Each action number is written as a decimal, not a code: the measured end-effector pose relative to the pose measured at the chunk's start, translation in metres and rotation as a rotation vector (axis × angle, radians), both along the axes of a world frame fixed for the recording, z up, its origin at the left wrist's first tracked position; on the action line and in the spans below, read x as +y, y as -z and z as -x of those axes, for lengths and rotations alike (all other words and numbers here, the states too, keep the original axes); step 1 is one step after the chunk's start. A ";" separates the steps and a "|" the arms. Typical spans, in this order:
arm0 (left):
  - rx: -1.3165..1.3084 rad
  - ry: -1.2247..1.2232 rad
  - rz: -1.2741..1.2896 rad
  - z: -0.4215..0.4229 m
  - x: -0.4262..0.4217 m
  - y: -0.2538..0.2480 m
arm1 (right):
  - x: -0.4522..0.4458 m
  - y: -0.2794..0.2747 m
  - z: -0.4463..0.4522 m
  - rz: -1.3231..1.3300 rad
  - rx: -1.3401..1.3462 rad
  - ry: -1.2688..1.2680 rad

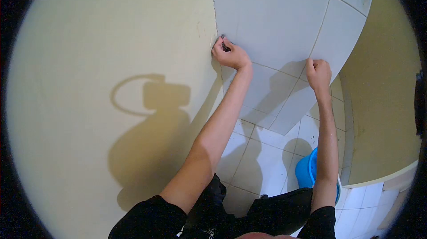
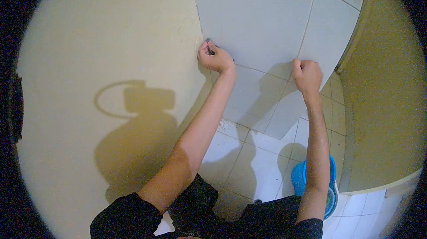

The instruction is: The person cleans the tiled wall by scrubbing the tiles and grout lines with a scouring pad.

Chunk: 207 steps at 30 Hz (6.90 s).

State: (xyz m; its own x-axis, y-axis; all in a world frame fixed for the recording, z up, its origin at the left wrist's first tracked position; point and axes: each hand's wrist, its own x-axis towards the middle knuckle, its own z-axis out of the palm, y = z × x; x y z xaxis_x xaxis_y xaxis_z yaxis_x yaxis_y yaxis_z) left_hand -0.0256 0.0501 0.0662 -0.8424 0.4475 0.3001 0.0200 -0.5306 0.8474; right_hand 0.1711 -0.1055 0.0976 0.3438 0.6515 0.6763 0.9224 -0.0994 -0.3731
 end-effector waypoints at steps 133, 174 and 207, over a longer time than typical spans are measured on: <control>0.657 0.011 -0.297 0.003 -0.004 0.065 | 0.005 0.008 0.006 0.053 -0.033 0.004; 0.968 -0.025 -0.644 -0.002 0.005 0.036 | -0.001 0.006 0.017 0.018 -0.038 -0.013; 1.439 0.103 -1.012 -0.021 -0.021 0.076 | 0.003 0.010 0.011 0.028 -0.056 -0.018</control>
